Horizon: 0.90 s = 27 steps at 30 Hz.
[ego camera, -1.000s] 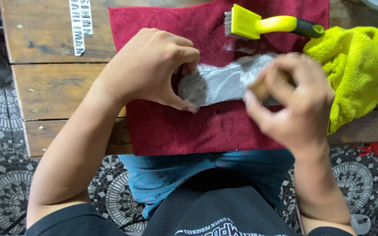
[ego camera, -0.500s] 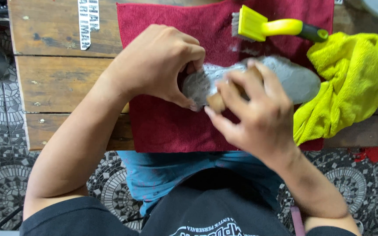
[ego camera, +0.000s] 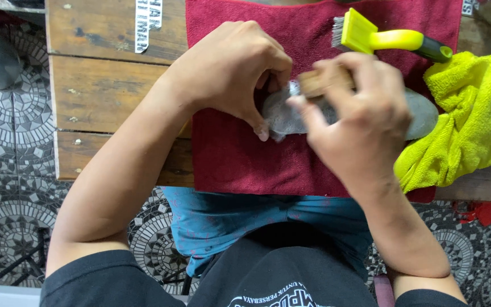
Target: Cleaning a shoe insole by applying foam, scrubbing with a brush, and wiping with a microfiber cloth.
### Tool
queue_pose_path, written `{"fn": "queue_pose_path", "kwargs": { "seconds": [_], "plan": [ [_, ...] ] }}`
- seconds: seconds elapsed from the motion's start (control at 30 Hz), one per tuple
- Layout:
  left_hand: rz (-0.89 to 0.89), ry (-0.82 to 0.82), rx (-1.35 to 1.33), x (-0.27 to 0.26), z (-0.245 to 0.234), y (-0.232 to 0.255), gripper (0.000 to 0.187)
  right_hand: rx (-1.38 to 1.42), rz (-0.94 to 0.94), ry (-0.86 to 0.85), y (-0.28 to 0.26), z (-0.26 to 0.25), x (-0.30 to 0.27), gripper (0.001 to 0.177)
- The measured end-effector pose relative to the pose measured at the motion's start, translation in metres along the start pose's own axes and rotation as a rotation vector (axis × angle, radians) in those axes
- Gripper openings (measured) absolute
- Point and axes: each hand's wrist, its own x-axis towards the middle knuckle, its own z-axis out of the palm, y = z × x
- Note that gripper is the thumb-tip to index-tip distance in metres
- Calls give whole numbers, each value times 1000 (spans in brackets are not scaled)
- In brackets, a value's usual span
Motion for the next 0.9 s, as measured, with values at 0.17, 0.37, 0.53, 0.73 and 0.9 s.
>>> {"fn": "queue_pose_path", "kwargs": {
  "seconds": [0.17,0.37,0.53,0.73,0.9],
  "plan": [
    [10,79,77,-2,6,-4,58,-25,-15,-12,-44,-7,0,59],
    [-5,33,37,0,4,-3,81,-7,26,7,-12,1,2,52],
    [-5,63,18,-1,5,-1,78,-33,-39,-39,-37,-8,-6,59],
    [-6,31,51,-1,6,1,79,-221,48,-7,-2,-8,-8,46],
    [-10,42,41,-1,6,0,79,73,-136,-26,-29,-19,-33,45]
  ]
}}
